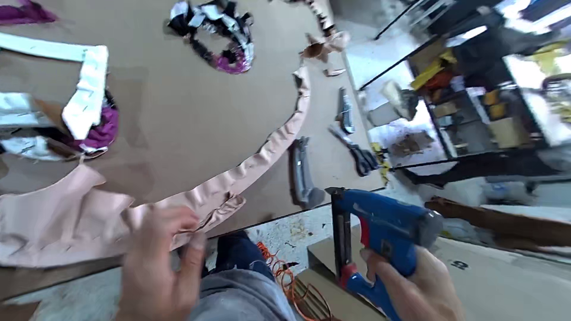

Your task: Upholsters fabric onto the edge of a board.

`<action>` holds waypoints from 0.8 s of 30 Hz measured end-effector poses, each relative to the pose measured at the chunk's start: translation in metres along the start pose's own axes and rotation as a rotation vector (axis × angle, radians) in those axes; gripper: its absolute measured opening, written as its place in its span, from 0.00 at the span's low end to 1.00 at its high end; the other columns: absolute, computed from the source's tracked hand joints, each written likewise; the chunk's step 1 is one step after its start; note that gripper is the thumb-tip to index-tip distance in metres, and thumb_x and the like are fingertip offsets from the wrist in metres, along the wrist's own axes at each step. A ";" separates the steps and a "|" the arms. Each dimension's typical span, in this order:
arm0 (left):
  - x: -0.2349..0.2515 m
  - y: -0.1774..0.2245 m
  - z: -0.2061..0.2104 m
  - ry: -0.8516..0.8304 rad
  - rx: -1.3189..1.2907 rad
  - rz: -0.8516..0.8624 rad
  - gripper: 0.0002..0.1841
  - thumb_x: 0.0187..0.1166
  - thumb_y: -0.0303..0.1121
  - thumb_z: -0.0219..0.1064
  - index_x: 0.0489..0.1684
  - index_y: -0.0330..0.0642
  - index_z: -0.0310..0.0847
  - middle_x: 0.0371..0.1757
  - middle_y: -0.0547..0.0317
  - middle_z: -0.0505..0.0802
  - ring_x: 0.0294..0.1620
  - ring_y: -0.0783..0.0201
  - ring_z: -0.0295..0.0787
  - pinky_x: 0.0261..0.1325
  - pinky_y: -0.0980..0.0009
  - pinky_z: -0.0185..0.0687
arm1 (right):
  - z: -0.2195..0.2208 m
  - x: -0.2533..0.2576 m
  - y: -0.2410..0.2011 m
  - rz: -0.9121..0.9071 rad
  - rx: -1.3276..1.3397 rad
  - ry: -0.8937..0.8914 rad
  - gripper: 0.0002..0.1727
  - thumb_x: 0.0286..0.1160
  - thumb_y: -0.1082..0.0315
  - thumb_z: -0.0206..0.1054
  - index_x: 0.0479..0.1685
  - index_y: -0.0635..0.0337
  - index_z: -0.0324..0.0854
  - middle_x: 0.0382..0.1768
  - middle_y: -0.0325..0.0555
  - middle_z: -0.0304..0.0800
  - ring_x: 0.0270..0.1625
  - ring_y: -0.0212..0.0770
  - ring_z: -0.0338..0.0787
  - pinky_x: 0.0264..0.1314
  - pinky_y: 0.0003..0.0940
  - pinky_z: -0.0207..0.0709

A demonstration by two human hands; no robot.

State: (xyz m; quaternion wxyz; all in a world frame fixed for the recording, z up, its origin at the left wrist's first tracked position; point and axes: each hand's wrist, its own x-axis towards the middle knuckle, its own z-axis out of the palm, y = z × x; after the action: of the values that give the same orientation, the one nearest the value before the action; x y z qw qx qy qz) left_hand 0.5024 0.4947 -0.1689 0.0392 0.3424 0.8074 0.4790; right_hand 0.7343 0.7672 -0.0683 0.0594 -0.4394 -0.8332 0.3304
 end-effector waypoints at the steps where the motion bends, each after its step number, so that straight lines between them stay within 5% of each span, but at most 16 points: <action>1: -0.001 0.012 0.024 -0.090 0.009 0.021 0.19 0.87 0.47 0.56 0.54 0.41 0.85 0.54 0.50 0.92 0.60 0.56 0.89 0.62 0.53 0.86 | -0.011 0.009 0.008 0.029 -0.087 0.045 0.25 0.67 0.51 0.68 0.56 0.62 0.81 0.34 0.40 0.90 0.30 0.36 0.91 0.32 0.44 0.88; 3: 0.012 0.037 0.075 -0.289 0.078 0.069 0.18 0.82 0.41 0.59 0.59 0.40 0.86 0.59 0.48 0.92 0.64 0.50 0.89 0.65 0.49 0.86 | -0.024 0.039 0.029 0.042 -0.142 0.065 0.30 0.61 0.46 0.65 0.62 0.52 0.82 0.34 0.36 0.90 0.32 0.36 0.91 0.33 0.47 0.86; 5: 0.038 0.061 0.125 -0.468 0.173 0.089 0.25 0.77 0.43 0.67 0.72 0.44 0.81 0.72 0.47 0.87 0.71 0.47 0.85 0.68 0.45 0.82 | -0.027 0.080 0.049 -0.013 -0.128 -0.029 0.38 0.66 0.48 0.66 0.82 0.44 0.74 0.39 0.38 0.94 0.35 0.38 0.93 0.37 0.48 0.89; 8: 0.081 0.080 0.193 -0.665 0.340 0.052 0.45 0.71 0.69 0.64 0.90 0.59 0.65 0.95 0.53 0.58 0.82 0.43 0.71 0.70 0.40 0.75 | -0.007 0.141 0.051 -0.060 -0.312 -0.067 0.41 0.75 0.53 0.70 0.92 0.42 0.62 0.45 0.51 0.93 0.42 0.51 0.92 0.47 0.61 0.85; 10: 0.091 0.071 0.222 -0.756 0.407 0.072 0.45 0.67 0.69 0.68 0.85 0.55 0.69 0.98 0.55 0.47 0.87 0.39 0.61 0.74 0.36 0.68 | 0.011 0.170 0.048 -0.080 -0.405 -0.061 0.41 0.74 0.53 0.72 0.91 0.43 0.64 0.46 0.55 0.94 0.46 0.57 0.92 0.52 0.66 0.83; 13: 0.068 0.042 0.229 -0.550 0.284 0.274 0.21 0.67 0.48 0.77 0.56 0.50 0.87 0.87 0.48 0.73 0.75 0.40 0.78 0.65 0.45 0.83 | 0.033 0.197 0.052 -0.168 -0.446 -0.086 0.40 0.72 0.45 0.74 0.88 0.41 0.71 0.50 0.53 0.94 0.48 0.56 0.93 0.54 0.65 0.83; 15: 0.045 0.041 0.208 -0.426 0.018 0.169 0.11 0.72 0.38 0.72 0.47 0.47 0.89 0.79 0.48 0.81 0.71 0.50 0.83 0.65 0.55 0.86 | 0.039 0.194 0.056 -0.279 -0.411 -0.058 0.29 0.76 0.46 0.71 0.76 0.45 0.83 0.57 0.53 0.91 0.53 0.56 0.92 0.54 0.64 0.83; 17: 0.026 0.049 0.179 -0.253 -0.428 -0.116 0.09 0.73 0.33 0.68 0.46 0.40 0.86 0.73 0.51 0.85 0.70 0.60 0.85 0.65 0.63 0.88 | 0.042 0.181 0.058 -0.397 -0.279 0.025 0.22 0.79 0.51 0.66 0.68 0.48 0.88 0.55 0.49 0.91 0.49 0.49 0.92 0.48 0.57 0.86; 20: -0.002 0.055 0.134 -0.010 -0.994 -0.404 0.11 0.74 0.33 0.66 0.50 0.42 0.79 0.65 0.49 0.90 0.49 0.58 0.93 0.42 0.63 0.92 | 0.052 0.144 0.054 -0.301 0.157 -0.140 0.25 0.84 0.51 0.58 0.73 0.49 0.83 0.52 0.39 0.92 0.38 0.35 0.89 0.37 0.39 0.86; 22: -0.022 0.056 0.111 0.101 -1.019 -0.407 0.11 0.74 0.31 0.65 0.51 0.43 0.78 0.65 0.48 0.90 0.46 0.59 0.93 0.39 0.64 0.91 | 0.062 0.113 0.046 -0.207 0.490 -0.256 0.26 0.83 0.56 0.58 0.77 0.58 0.78 0.53 0.44 0.92 0.30 0.35 0.87 0.27 0.32 0.82; 24: -0.040 0.068 0.092 0.213 -0.693 -0.277 0.10 0.75 0.32 0.65 0.50 0.43 0.80 0.65 0.51 0.89 0.54 0.64 0.92 0.45 0.68 0.93 | 0.072 0.075 0.036 -0.248 0.645 -0.288 0.30 0.84 0.53 0.58 0.79 0.64 0.71 0.54 0.46 0.89 0.30 0.35 0.87 0.25 0.30 0.82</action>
State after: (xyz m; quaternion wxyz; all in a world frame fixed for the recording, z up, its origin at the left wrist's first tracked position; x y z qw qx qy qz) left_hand 0.6041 0.5600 -0.1745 0.1328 0.1451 0.6358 0.7463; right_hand 0.6853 0.8035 -0.1604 0.1165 -0.2427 -0.7331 0.6245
